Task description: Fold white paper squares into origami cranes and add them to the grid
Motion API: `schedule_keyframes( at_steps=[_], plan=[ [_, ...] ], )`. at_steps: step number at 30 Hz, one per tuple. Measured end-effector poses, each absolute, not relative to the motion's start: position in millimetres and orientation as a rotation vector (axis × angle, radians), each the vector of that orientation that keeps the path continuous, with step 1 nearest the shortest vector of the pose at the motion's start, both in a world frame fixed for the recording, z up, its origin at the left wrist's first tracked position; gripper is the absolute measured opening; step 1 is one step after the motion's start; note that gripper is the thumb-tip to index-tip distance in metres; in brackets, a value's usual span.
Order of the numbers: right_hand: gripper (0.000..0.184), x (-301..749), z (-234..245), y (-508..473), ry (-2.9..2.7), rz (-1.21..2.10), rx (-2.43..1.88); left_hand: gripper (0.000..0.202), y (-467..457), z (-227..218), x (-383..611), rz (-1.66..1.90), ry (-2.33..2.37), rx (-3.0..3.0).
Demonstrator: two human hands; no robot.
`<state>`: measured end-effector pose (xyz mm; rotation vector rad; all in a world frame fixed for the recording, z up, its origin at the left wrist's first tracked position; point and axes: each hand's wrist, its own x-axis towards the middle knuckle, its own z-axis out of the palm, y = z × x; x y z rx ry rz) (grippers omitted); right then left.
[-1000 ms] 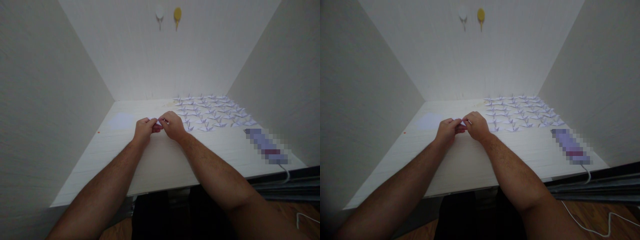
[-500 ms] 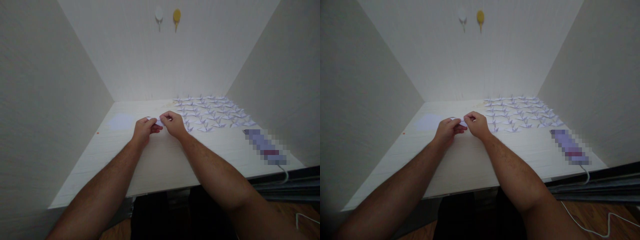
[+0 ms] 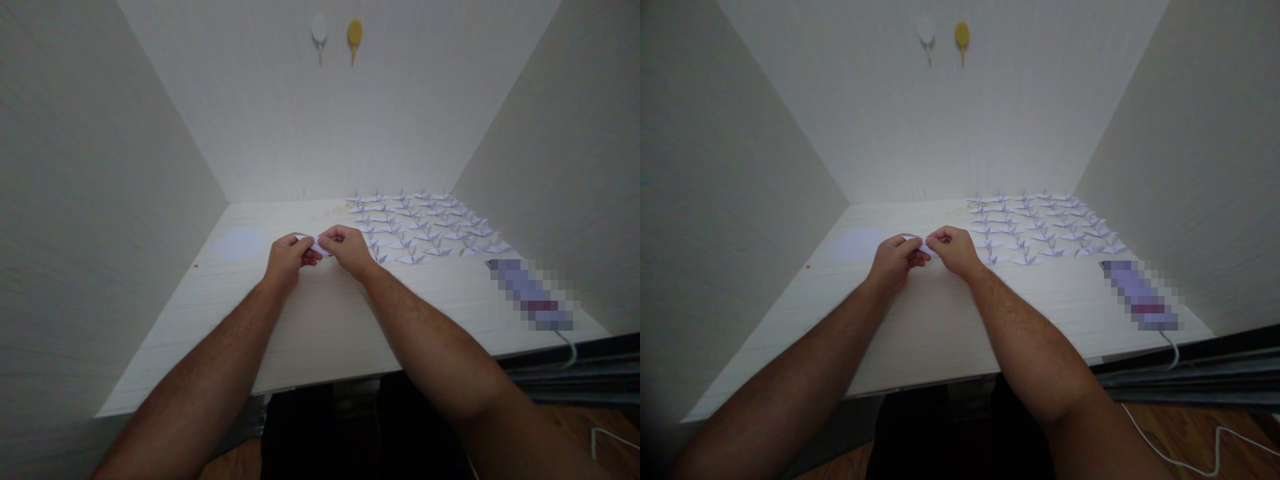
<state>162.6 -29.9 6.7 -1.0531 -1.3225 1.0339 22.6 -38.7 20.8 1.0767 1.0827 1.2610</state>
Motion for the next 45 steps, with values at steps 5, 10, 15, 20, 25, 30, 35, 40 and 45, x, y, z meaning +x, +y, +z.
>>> schedule_keyframes(
  at_steps=[5,10,15,20,25,30,35,40,45],
  plan=[
    [0.017,162.4,7.9,-31.3,-1.343,1.009,-1.055,0.016,-37.7,19.9,22.8,1.267,1.103,1.088],
    [0.014,161.4,8.1,-31.6,-1.353,1.004,-1.038,0.016,-36.2,18.0,22.3,1.261,1.103,1.100],
    [0.014,161.1,6.6,-30.1,-1.373,0.972,-1.040,0.014,-35.6,16.9,22.8,1.263,1.114,1.115],
    [0.016,159.8,6.7,-30.7,-1.334,1.018,-1.037,0.017,-35.0,15.3,22.1,1.262,1.105,1.145],
    [0.018,160.3,9.5,-32.6,-1.276,1.115,-1.072,0.019,-35.2,15.4,21.8,1.302,1.095,1.133],
    [0.019,162.0,11.6,-33.8,-1.320,1.048,-1.103,0.022,-36.6,17.7,20.9,1.292,1.049,1.082],
    [0.019,161.6,11.5,-35.2,-1.377,0.969,-1.107,0.030,-37.9,19.2,19.9,1.280,1.037,1.113],
    [0.019,160.8,10.5,-35.4,-1.427,0.919,-1.104,0.023,-38.2,20.4,21.4,1.312,1.097,1.162],
    [0.017,161.7,9.1,-33.8,-1.488,0.855,-1.098,0.021,-36.3,19.2,20.9,1.342,1.138,1.193]
  ],
)
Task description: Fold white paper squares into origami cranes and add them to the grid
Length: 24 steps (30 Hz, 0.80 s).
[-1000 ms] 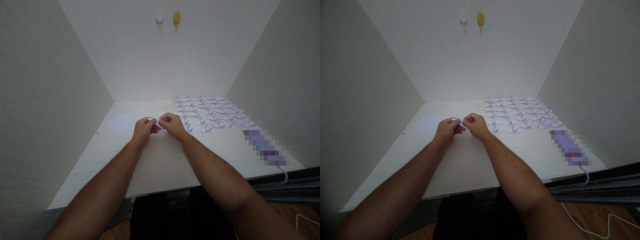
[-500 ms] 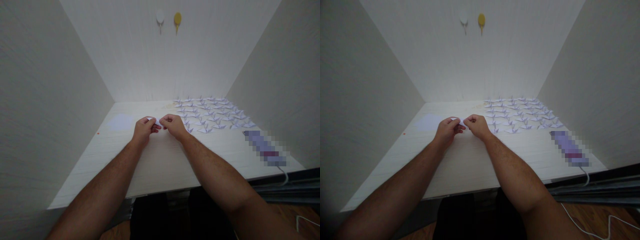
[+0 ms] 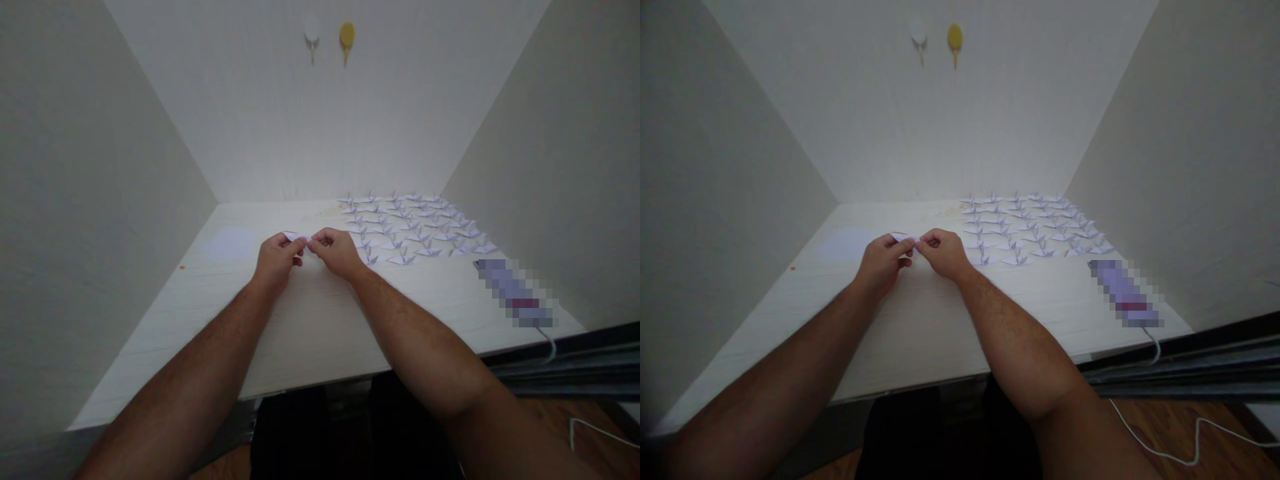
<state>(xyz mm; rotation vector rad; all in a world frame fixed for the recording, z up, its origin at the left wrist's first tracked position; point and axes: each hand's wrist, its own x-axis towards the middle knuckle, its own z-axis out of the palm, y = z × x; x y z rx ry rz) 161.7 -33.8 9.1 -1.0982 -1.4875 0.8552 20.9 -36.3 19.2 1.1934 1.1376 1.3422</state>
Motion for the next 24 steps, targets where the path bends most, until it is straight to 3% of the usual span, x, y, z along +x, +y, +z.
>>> schedule_keyframes(
  at_steps=[24],
  plan=[
    [0.016,157.6,6.0,-36.4,-1.480,0.791,-1.128,0.017,-35.3,18.4,19.9,1.341,1.062,1.153]
  ],
)
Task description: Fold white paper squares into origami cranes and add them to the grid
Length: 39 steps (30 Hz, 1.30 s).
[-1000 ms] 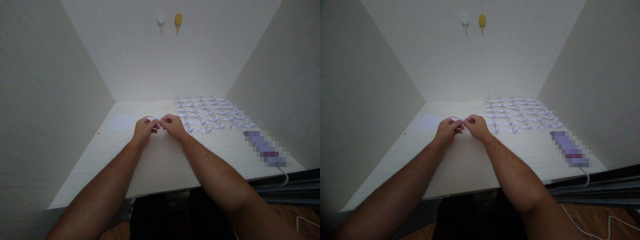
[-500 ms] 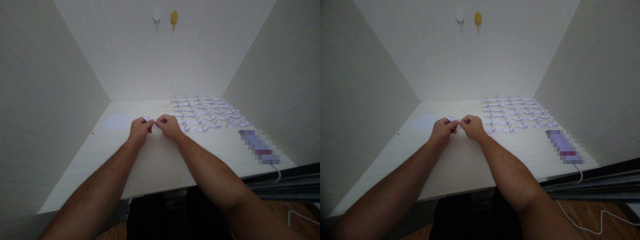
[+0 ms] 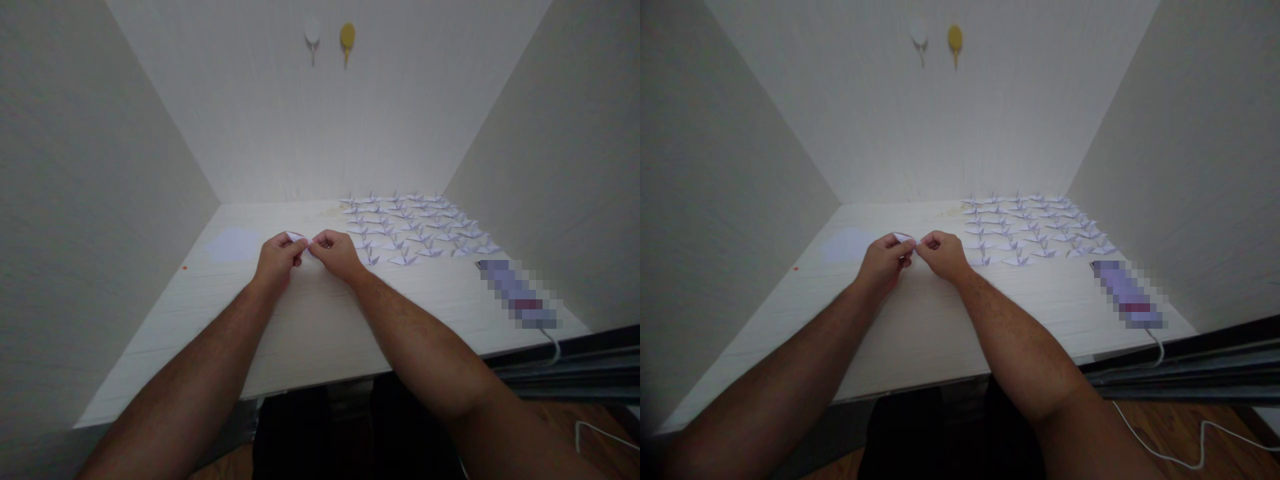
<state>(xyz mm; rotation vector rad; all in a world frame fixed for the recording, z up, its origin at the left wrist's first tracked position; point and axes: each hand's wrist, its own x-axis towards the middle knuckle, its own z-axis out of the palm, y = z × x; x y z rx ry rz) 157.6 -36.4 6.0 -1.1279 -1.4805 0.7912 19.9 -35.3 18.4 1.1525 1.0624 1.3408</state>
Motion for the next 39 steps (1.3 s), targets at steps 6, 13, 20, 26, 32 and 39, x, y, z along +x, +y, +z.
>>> schedule_keyframes(
  at_steps=[6,13,20,26,32,39],
  plan=[
    [0.018,159.1,8.5,-37.0,-1.555,0.722,-1.196,0.014,-37.1,19.8,21.7,1.319,1.072,1.109],
    [0.018,157.9,7.5,-36.8,-1.543,0.738,-1.189,0.013,-36.7,17.7,23.1,1.357,1.073,1.083],
    [0.019,156.8,8.2,-38.2,-1.516,0.769,-1.197,0.014,-34.1,16.2,20.0,1.393,1.117,1.172],
    [0.017,158.6,10.3,-40.0,-1.613,0.682,-1.209,0.014,-33.6,16.0,21.0,1.435,1.102,1.110],
    [0.016,157.7,10.6,-39.4,-1.566,0.759,-1.208,0.022,-34.2,16.1,20.0,1.395,1.079,1.043],
    [0.019,158.0,7.9,-37.4,-1.424,0.782,-1.168,0.021,-35.9,21.7,18.1,1.272,0.988,1.043]
  ],
)
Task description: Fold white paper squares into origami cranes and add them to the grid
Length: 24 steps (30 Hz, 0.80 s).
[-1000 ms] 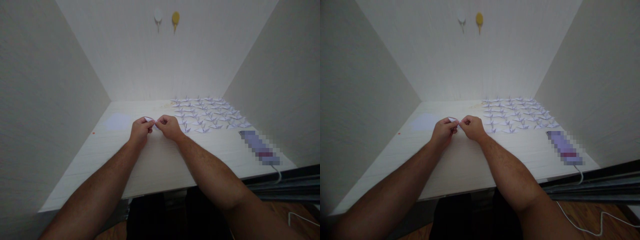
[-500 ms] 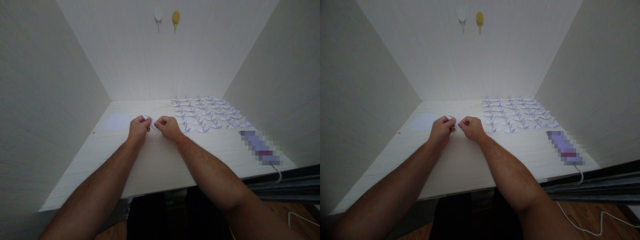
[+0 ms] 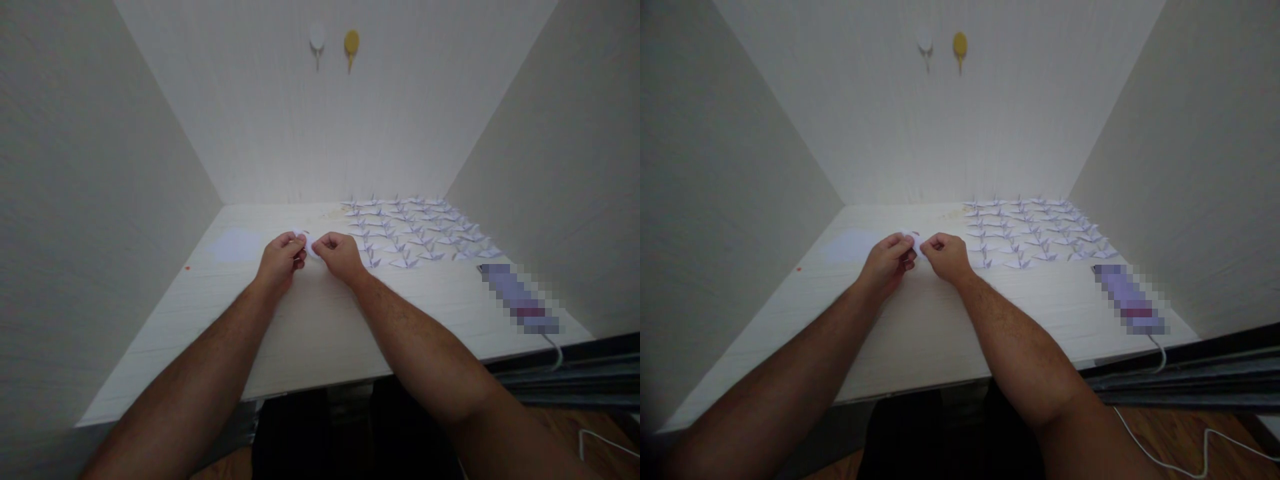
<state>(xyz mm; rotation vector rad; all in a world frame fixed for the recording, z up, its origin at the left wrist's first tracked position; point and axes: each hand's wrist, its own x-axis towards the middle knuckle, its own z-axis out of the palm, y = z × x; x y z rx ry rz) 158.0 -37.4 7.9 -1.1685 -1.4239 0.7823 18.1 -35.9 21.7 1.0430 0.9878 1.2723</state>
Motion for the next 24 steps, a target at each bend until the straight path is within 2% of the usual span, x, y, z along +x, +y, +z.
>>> schedule_keyframes(
  at_steps=[10,24],
  plan=[
    [0.017,158.4,3.3,-30.8,-1.392,0.824,-1.131,0.027,-33.5,19.6,16.0,1.175,1.056,1.145],
    [0.015,162.3,1.0,-21.3,-1.548,0.803,-1.153,0.016,-33.3,28.0,14.3,1.132,1.143,1.295]
  ],
)
